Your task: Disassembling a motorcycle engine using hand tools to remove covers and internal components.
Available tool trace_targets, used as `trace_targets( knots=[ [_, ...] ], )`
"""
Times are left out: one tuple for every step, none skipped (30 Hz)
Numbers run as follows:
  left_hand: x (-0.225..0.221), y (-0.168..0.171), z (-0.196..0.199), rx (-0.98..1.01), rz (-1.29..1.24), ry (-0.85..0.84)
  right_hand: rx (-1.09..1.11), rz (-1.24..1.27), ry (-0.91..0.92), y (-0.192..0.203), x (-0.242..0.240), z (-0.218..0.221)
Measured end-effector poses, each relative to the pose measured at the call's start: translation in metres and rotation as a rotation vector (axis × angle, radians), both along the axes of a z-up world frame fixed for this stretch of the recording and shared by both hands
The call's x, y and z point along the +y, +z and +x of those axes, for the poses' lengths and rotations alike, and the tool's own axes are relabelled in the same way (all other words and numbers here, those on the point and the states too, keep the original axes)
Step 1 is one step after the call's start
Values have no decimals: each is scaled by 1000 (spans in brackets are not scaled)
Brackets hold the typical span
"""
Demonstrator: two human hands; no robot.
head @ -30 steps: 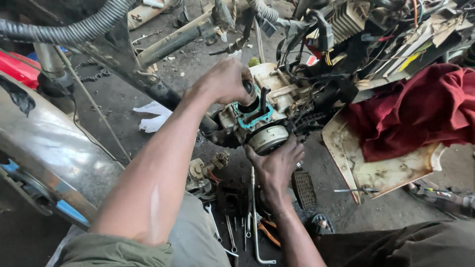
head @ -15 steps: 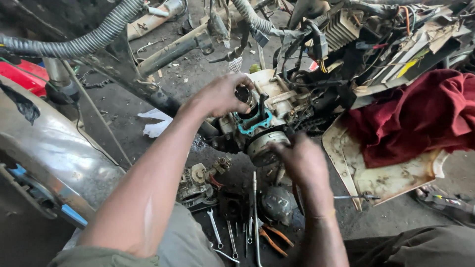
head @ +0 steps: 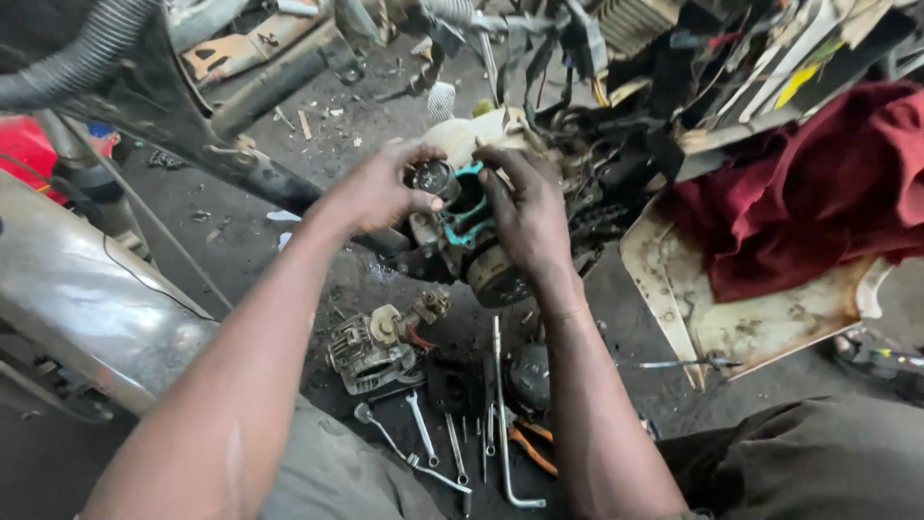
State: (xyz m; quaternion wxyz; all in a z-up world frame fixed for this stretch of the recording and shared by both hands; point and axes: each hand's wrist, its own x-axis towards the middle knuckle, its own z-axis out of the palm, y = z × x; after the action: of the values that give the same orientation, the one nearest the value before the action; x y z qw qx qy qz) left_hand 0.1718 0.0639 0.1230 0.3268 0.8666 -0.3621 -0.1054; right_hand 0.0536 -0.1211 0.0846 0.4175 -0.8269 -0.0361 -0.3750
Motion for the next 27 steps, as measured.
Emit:
trace_targets(
  knots=[
    [2, 2, -6, 4, 10, -1, 4, 10, -1, -3, 0, 1],
    [5, 5, -12, 62, -44, -8, -18, 33, 10, -6, 1, 1],
    [6, 10, -16, 114, -104, -16, -45, 49, 19, -6, 1, 4],
    [6, 8, -10, 112, -99, -18, -47, 54, 18, -5, 1, 3],
    [5, 5, -4, 131, -111, -24, -46, 68, 30, -4, 1, 2],
    [4, 1, 2, 150, -122, -31, -46, 82, 43, -4, 0, 1],
    [4, -2, 5, 151, -119, -34, -45, 85, 40, -3, 0, 0],
    [4, -5, 7, 171, -139, -10, -34, 91, 39, -3, 1, 0],
    [5, -8, 10, 190, -158, 15, -24, 97, 41, -2, 2, -1],
    [2, -8, 9, 191, -155, 14, -23, 100, 39, -1, 2, -2],
    [0, -8, 7, 230, -187, 25, -17, 105, 43, -1, 2, -3],
    [-2, -8, 5, 269, -218, 36, -11, 110, 47, 0, 2, -4],
    [-3, -9, 3, 272, -218, 40, -7, 110, 50, 1, 2, -5],
    [-3, -11, 1, 231, -221, 32, 1, 114, 57, 1, 2, -7],
    [-3, -11, -2, 189, -225, 26, 9, 118, 66, 3, 2, -8],
    [-2, -11, -2, 192, -226, 31, 12, 117, 71, 2, 3, -12],
    [-2, -12, -1, 166, -212, 27, 44, 178, 65, 2, 4, -15],
    [-1, -14, 0, 140, -198, 23, 77, 238, 58, 0, 4, -18],
    [0, -18, 6, 152, -201, 23, 88, 236, 57, -1, 1, -22],
    [0, -22, 14, 141, -171, 35, 47, 276, 63, -2, -2, -26],
    [2, -29, 21, 132, -138, 49, 8, 318, 70, -5, -5, -30],
    [-7, -14, 7, 145, -138, 51, 22, 318, 69, -7, -6, -33],
    [-13, 2, -5, 223, -46, 106, 1, 315, 58, -7, -6, -35],
    [-19, 20, -17, 300, 48, 158, -19, 311, 47, -7, -6, -37],
    [-19, 18, -16, 303, 49, 164, -16, 313, 52, 0, -3, -43],
    [-20, 17, -14, 303, 16, 168, 56, 357, 264, 7, -1, -49],
    [-20, 14, -14, 306, -15, 170, 130, 402, 473, 14, 1, -56]
  ],
)
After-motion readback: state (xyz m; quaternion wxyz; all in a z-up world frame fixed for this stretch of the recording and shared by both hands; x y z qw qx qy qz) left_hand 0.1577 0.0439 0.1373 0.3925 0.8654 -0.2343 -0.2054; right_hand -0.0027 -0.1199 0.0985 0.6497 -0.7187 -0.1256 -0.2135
